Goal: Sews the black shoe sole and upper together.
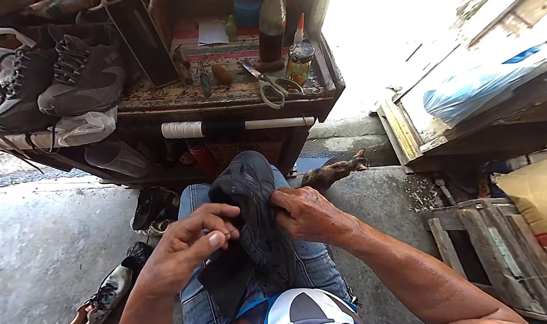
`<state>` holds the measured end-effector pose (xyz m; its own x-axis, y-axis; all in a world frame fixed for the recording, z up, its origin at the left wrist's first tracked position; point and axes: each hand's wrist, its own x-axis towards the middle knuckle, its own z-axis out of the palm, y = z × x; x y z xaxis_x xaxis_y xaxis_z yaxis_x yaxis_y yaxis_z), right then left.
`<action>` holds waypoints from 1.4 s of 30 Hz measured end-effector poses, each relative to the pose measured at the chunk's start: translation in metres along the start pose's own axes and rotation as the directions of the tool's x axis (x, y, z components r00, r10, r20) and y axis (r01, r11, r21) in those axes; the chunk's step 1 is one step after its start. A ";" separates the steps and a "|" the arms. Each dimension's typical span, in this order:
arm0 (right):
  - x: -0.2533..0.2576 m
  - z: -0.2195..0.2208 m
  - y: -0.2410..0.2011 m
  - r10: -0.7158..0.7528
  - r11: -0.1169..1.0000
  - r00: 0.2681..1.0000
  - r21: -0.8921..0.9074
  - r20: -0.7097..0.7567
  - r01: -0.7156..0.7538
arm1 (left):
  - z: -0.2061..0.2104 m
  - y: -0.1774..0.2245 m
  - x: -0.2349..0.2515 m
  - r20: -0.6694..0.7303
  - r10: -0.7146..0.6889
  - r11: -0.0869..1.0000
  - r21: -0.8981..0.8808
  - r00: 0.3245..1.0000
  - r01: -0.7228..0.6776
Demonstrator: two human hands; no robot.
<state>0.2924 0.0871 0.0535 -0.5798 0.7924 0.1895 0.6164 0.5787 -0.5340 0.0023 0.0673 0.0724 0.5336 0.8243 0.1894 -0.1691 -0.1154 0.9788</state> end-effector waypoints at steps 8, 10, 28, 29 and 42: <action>0.001 0.003 0.004 -0.059 0.998 0.998 0.003 -0.021 0.059 | 0.035 -0.026 0.024 -0.343 -0.142 0.888 0.370 0.928 0.272; 0.001 0.004 0.005 -0.065 0.998 0.998 0.013 -0.015 0.066 | 0.036 -0.033 0.028 -0.330 -0.145 0.835 0.465 0.933 0.294; -0.032 -0.006 0.048 0.179 0.967 0.908 -0.102 -0.379 -0.233 | 0.031 -0.040 0.032 -0.157 -0.209 0.855 0.449 0.965 0.258; -0.034 -0.013 0.054 0.196 0.956 0.879 -0.114 -0.434 -0.270 | 0.028 -0.043 0.031 -0.151 -0.187 0.874 0.427 0.971 0.234; -0.011 0.003 0.012 0.091 0.481 0.988 0.864 0.123 -0.151 | -0.004 -0.039 -0.002 -0.099 -0.122 0.955 0.261 0.988 0.144</action>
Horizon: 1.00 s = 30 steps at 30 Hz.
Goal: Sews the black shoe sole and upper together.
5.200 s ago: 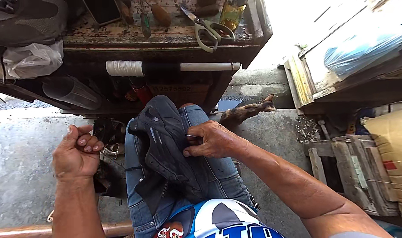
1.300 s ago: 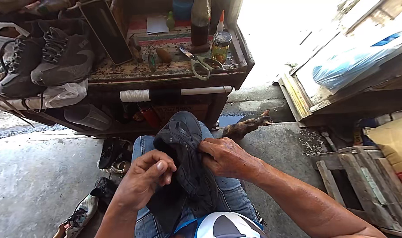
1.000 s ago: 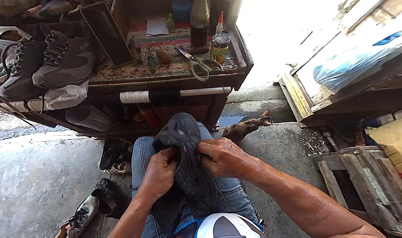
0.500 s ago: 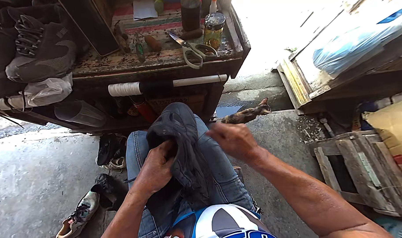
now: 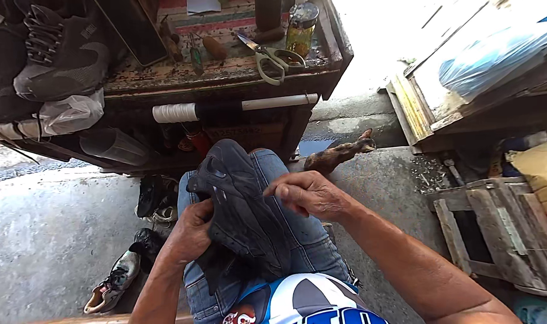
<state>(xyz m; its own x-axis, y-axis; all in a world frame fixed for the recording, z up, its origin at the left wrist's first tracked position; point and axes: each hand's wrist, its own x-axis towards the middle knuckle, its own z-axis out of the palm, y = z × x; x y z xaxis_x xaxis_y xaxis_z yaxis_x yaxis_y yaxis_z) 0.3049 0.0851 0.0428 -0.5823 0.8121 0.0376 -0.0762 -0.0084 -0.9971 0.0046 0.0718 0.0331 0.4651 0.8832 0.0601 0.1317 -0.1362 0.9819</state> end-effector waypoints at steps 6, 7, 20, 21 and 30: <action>0.004 -0.002 -0.001 0.062 0.928 0.953 -0.368 0.298 0.054 | -0.001 0.003 -0.007 -0.058 0.010 0.987 0.162 0.998 -0.001; 0.002 -0.004 -0.003 0.089 0.870 0.969 -0.491 0.232 0.038 | -0.001 0.002 -0.007 -0.073 0.006 0.985 0.173 0.997 0.007; 0.008 0.023 0.014 -0.057 0.674 0.980 -0.731 -0.191 -0.104 | -0.002 0.003 -0.014 -0.133 0.027 0.952 0.307 0.991 0.015; 0.007 0.022 0.016 -0.046 0.671 0.980 -0.733 -0.191 -0.112 | -0.002 0.001 -0.014 -0.144 0.029 0.952 0.306 0.989 0.017; -0.037 -0.041 -0.027 -0.007 0.997 0.998 0.071 -0.056 0.011 | -0.002 -0.007 -0.016 -0.201 0.029 0.921 0.386 0.979 0.052</action>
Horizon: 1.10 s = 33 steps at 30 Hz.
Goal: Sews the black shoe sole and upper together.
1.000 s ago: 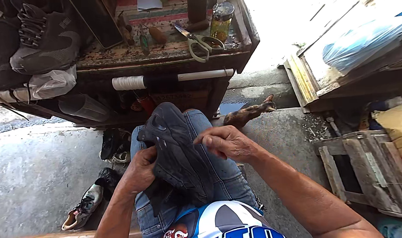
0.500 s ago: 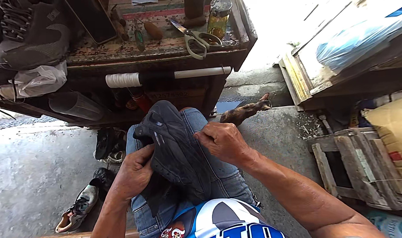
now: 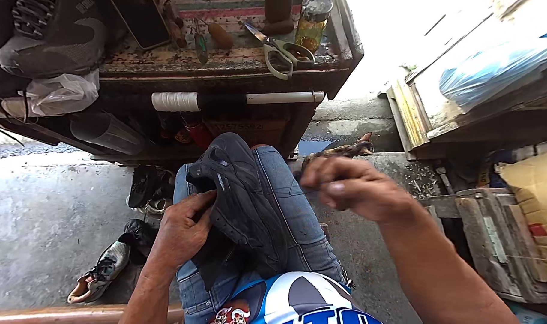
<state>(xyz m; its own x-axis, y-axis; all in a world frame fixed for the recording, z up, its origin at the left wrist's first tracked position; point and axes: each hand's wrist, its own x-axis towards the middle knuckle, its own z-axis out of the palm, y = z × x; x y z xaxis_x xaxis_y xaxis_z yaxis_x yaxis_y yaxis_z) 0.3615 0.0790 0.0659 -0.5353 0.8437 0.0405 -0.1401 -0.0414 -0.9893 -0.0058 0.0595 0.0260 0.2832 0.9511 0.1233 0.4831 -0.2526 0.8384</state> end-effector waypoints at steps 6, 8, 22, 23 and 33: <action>-0.047 -0.066 -0.047 -0.195 0.977 0.906 0.011 -0.374 0.215 | 0.002 0.001 0.000 -0.009 -0.059 0.987 0.146 0.998 0.060; -0.055 -0.080 -0.055 -0.208 0.978 0.851 -0.077 -0.483 0.195 | 0.002 0.001 0.001 -0.009 -0.073 0.980 0.187 0.997 0.073; 0.046 0.056 0.029 0.042 0.655 0.992 -0.746 -0.122 -0.119 | -0.046 -0.020 0.002 -0.259 -0.046 0.840 0.513 0.965 0.178; 0.051 0.064 0.032 0.034 0.615 0.996 -0.784 -0.077 -0.082 | -0.067 -0.031 0.000 -0.331 -0.099 0.820 0.507 0.938 0.265; 0.066 0.060 0.035 0.068 0.666 0.998 -0.745 -0.002 -0.046 | -0.066 -0.016 0.002 -0.153 -0.084 0.439 -0.893 0.985 -0.101</action>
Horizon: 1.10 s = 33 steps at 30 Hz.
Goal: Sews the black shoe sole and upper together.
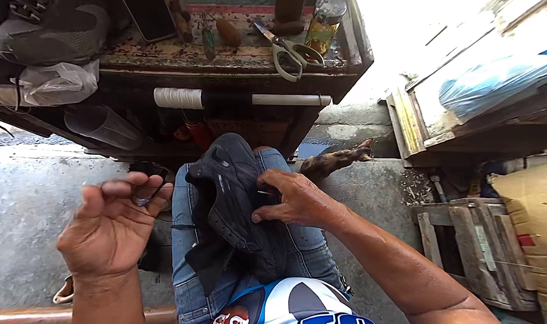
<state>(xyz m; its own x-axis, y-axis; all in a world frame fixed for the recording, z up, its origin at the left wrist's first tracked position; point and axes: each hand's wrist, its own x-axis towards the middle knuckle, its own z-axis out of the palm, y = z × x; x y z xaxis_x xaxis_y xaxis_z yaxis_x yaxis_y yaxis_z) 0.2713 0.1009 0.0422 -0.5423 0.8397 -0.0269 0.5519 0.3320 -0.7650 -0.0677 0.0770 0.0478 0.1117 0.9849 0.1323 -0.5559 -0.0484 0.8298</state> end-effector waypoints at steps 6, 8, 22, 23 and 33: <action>0.008 -0.001 -0.004 0.075 0.997 0.992 0.012 0.104 -0.076 | -0.016 -0.011 0.012 -0.263 -0.075 0.992 0.082 0.962 0.099; 0.011 -0.001 -0.007 0.097 0.995 0.984 -0.016 0.148 -0.096 | -0.032 -0.011 0.011 -0.342 -0.071 0.987 0.110 0.937 0.115; -0.028 0.001 0.020 0.008 0.949 0.996 0.315 -0.091 0.021 | 0.086 -0.049 0.004 -0.128 -0.297 0.779 0.541 0.946 0.318; -0.032 0.003 0.022 -0.022 0.949 0.990 0.308 -0.137 0.064 | 0.089 -0.053 0.005 -0.131 -0.291 0.795 0.517 0.948 0.316; -0.029 0.017 0.017 -0.250 0.967 0.942 -0.005 -0.223 0.255 | 0.074 -0.060 -0.001 -0.056 -0.295 0.886 0.359 0.954 0.295</action>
<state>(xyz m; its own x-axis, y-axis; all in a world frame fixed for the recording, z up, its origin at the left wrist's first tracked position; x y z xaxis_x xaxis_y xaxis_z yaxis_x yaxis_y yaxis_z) 0.2854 0.0742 0.0190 -0.5080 0.8040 0.3093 0.3981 0.5375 -0.7434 0.0260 0.0671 0.0380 0.2239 0.9631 -0.1491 -0.1637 0.1880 0.9684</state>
